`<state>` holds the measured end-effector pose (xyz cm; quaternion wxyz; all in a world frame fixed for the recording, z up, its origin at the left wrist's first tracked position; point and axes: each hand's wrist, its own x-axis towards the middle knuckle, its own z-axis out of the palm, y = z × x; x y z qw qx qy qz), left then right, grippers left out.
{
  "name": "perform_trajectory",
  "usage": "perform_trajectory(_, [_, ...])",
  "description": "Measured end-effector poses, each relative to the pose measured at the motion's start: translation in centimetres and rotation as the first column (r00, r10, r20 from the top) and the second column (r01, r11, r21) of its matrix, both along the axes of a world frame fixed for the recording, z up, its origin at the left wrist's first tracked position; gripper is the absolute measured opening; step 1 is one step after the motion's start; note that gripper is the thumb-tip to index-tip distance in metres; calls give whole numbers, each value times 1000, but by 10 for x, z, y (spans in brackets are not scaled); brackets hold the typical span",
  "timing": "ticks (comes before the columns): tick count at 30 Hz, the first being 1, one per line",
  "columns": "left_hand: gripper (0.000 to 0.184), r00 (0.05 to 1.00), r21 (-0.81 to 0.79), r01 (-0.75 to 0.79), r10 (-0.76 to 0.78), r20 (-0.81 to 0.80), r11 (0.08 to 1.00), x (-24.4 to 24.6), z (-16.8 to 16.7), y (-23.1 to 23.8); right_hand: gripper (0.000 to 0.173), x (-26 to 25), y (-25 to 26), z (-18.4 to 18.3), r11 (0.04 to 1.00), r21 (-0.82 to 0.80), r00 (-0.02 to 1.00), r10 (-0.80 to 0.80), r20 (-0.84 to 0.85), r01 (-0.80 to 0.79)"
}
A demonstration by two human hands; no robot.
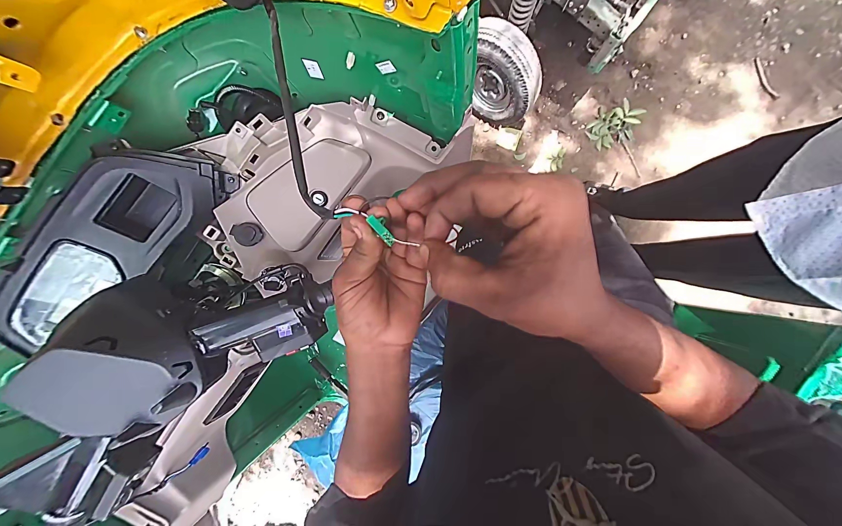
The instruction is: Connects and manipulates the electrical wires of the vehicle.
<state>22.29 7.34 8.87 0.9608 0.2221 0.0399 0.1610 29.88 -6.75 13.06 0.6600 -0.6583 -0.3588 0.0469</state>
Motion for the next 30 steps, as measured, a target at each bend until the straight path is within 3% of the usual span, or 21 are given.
perform_trajectory(30, [15, 995, 40, -101, 101, 4, 994, 4, -6, -4, 13, -5, 3, -15, 993, 15, 989, -117, 90, 116])
